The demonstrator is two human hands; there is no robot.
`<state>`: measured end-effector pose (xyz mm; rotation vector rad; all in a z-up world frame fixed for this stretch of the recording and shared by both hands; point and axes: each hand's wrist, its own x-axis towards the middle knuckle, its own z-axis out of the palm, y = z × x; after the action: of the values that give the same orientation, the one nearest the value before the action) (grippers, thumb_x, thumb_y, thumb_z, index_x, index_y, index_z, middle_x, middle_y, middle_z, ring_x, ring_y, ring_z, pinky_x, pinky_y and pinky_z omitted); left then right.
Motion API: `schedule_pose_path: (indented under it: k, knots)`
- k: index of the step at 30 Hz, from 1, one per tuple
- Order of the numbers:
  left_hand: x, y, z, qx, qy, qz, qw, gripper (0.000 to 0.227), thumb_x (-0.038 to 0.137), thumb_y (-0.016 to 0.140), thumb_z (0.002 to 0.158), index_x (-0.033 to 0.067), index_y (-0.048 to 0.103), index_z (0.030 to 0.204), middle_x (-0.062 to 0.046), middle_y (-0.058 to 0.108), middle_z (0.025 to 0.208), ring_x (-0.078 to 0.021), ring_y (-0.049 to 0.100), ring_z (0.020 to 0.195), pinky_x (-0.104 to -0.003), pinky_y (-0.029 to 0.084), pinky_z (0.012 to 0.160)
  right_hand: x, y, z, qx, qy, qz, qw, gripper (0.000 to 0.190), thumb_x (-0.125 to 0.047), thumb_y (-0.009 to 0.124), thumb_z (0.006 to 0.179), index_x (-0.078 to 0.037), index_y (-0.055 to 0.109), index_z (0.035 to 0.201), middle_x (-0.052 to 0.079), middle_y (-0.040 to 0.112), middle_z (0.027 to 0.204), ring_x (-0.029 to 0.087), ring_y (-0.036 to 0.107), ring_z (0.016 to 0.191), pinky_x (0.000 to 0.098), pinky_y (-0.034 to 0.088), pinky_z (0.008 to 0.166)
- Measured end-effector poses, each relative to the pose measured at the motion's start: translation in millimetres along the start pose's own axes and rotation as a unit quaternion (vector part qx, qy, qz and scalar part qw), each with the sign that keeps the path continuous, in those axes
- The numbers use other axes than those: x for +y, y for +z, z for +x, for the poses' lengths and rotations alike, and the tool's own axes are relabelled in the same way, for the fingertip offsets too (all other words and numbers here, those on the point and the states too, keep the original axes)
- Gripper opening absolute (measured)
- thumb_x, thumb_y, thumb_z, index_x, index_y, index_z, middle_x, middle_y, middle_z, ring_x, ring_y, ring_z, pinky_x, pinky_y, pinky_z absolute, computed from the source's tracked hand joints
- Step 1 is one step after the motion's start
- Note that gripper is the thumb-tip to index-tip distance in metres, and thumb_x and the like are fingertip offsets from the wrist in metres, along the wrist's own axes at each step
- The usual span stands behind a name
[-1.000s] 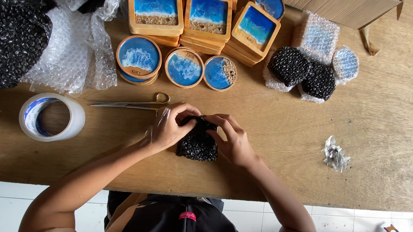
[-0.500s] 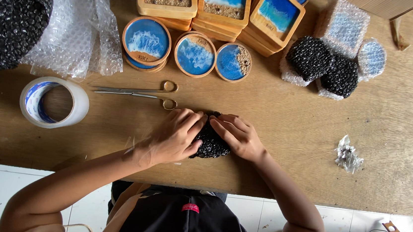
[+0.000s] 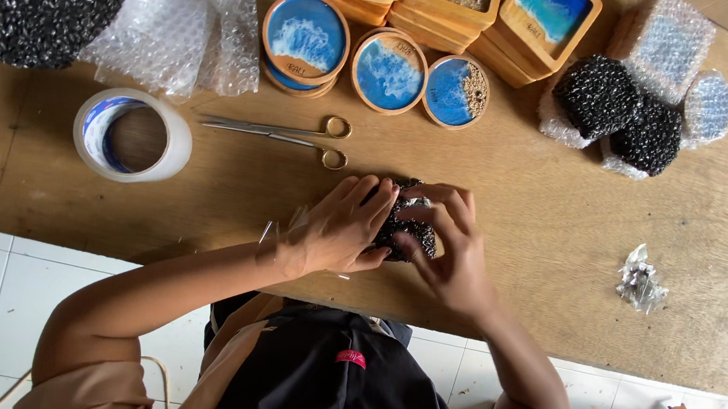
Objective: The person wraps a small round wooden box with a beach scene using black bubble wrap. They fold the wrap around the item, tuck the edges, and smooth the surface to secure it. The wrapped item is placed on the table among other similar items.
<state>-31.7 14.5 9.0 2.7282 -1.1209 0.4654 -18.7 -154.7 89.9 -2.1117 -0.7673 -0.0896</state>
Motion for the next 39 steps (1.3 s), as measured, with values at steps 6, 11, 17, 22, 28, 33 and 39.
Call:
schedule_pose_path:
  k: [6, 11, 17, 22, 28, 33, 39]
  knots:
    - [0.4, -2.4, 0.6, 0.029, -0.004, -0.017, 0.999, 0.066, 0.05, 0.045, 0.077, -0.008, 0.058, 0.105, -0.022, 0.048, 0.105, -0.0356, 0.046, 0.095, -0.037, 0.038, 0.07, -15.0, 17.9, -11.1, -0.012, 0.057, -0.025, 0.998, 0.025, -0.031, 0.073, 0.074, -0.01, 0.062, 0.083, 0.012, 0.051, 0.111, 0.033, 0.045, 0.093, 0.042, 0.04, 0.081]
    - [1.0, -3.6, 3.6, 0.081, -0.012, -0.037, 0.996, 0.06, 0.046, 0.046, 0.078, -0.0093, 0.059, 0.096, -0.023, 0.048, 0.102, -0.0356, 0.048, 0.091, -0.037, 0.041, 0.068, -11.9, 32.2, -23.6, 0.007, 0.11, -0.027, 0.994, 0.021, -0.027, 0.075, 0.07, -0.012, 0.062, 0.078, 0.009, 0.051, 0.112, 0.03, 0.044, 0.098, 0.0373, 0.039, 0.086]
    - [4.6, -2.9, 3.8, 0.099, -0.029, -0.028, 0.994, 0.054, 0.037, 0.047, 0.077, -0.0098, 0.059, 0.1, -0.021, 0.048, 0.099, -0.0345, 0.048, 0.089, -0.036, 0.041, 0.066, -14.0, 33.0, -25.2, 0.009, 0.161, 0.01, 0.987, 0.011, -0.021, 0.069, 0.075, -0.012, 0.063, 0.076, 0.008, 0.052, 0.11, 0.028, 0.045, 0.099, 0.0354, 0.038, 0.087]
    - [6.5, 5.1, 3.7, 0.095, -0.032, -0.026, 0.995, 0.057, 0.039, 0.05, 0.071, -0.0095, 0.061, 0.1, -0.022, 0.049, 0.099, -0.0345, 0.048, 0.089, -0.036, 0.041, 0.067, -16.5, 34.4, -25.7, 0.011, 0.175, 0.025, 0.984, 0.01, -0.018, 0.07, 0.071, -0.013, 0.063, 0.074, 0.008, 0.053, 0.109, 0.027, 0.045, 0.099, 0.036, 0.037, 0.087]
    - [8.1, 6.6, 1.3, 0.1, -0.031, -0.017, 0.994, 0.06, 0.043, 0.047, 0.078, -0.0106, 0.059, 0.101, -0.024, 0.049, 0.099, -0.0373, 0.049, 0.09, -0.039, 0.042, 0.07, -36.4, 31.8, -30.0, 0.019, 0.153, 0.017, 0.988, 0.009, -0.016, 0.071, 0.069, -0.015, 0.063, 0.073, 0.007, 0.051, 0.106, 0.026, 0.043, 0.094, 0.0373, 0.036, 0.086]
    - [12.4, -0.3, 1.4, 0.0, -0.048, 0.017, 0.999, 0.075, 0.049, 0.052, 0.071, -0.0109, 0.05, 0.116, -0.02, 0.048, 0.114, -0.0299, 0.048, 0.095, -0.04, 0.039, 0.088, -71.7, 11.7, -43.2, -0.036, 0.003, 0.08, 0.996, 0.015, -0.025, 0.062, 0.081, -0.011, 0.06, 0.077, 0.011, 0.043, 0.097, 0.027, 0.046, 0.092, 0.0406, 0.039, 0.085]
    - [26.2, 21.7, -4.5, 0.089, -0.084, -0.057, 0.991, 0.069, 0.042, 0.045, 0.077, -0.0159, 0.049, 0.115, -0.028, 0.048, 0.102, -0.0393, 0.051, 0.092, -0.041, 0.043, 0.078, -0.5, 18.3, -55.4, 0.145, 0.091, 0.16, 0.972, 0.042, -0.003, 0.061, 0.079, 0.005, 0.042, 0.115, 0.019, 0.046, 0.102, 0.026, 0.05, 0.086, 0.0395, 0.043, 0.077]
